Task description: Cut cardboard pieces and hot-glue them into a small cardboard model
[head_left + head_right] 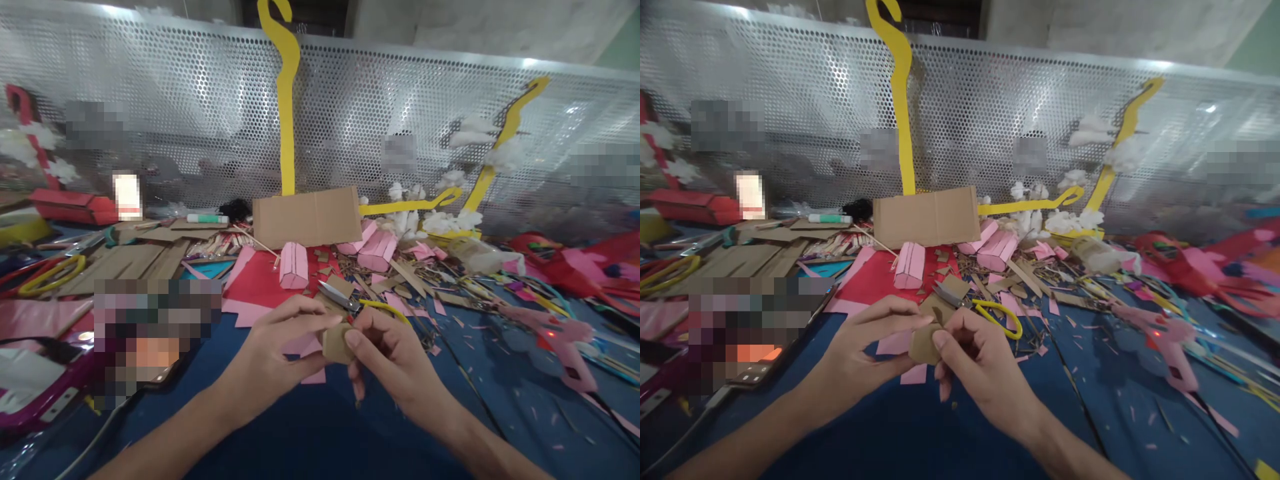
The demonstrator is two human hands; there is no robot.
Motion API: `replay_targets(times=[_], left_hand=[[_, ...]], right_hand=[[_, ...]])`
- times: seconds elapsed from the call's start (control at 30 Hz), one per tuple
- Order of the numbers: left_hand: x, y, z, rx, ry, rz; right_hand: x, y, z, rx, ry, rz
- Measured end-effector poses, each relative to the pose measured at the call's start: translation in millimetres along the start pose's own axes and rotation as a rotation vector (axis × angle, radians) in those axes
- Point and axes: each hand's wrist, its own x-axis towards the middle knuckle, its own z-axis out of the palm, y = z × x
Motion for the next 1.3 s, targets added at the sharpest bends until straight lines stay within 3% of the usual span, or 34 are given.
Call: replay_targets(times=[0.3,0.8,1.3], left_hand=[[1.1,-2.0,-5.3,0.007,0.005,-0.096],[-0.1,-1.3,-5.2,0.016,0.023,-0.072],[0.8,0.8,-4.5,0.064,0.024,-0.022]], right_hand=[[4.9,-1.3,-4.9,-0.001,0.104,-0.010],[2.6,-3.4,-2.6,-0.013,0.040,-0.011],[3.0,-1.8,-2.0,-0.016,0.057,-0.009]])
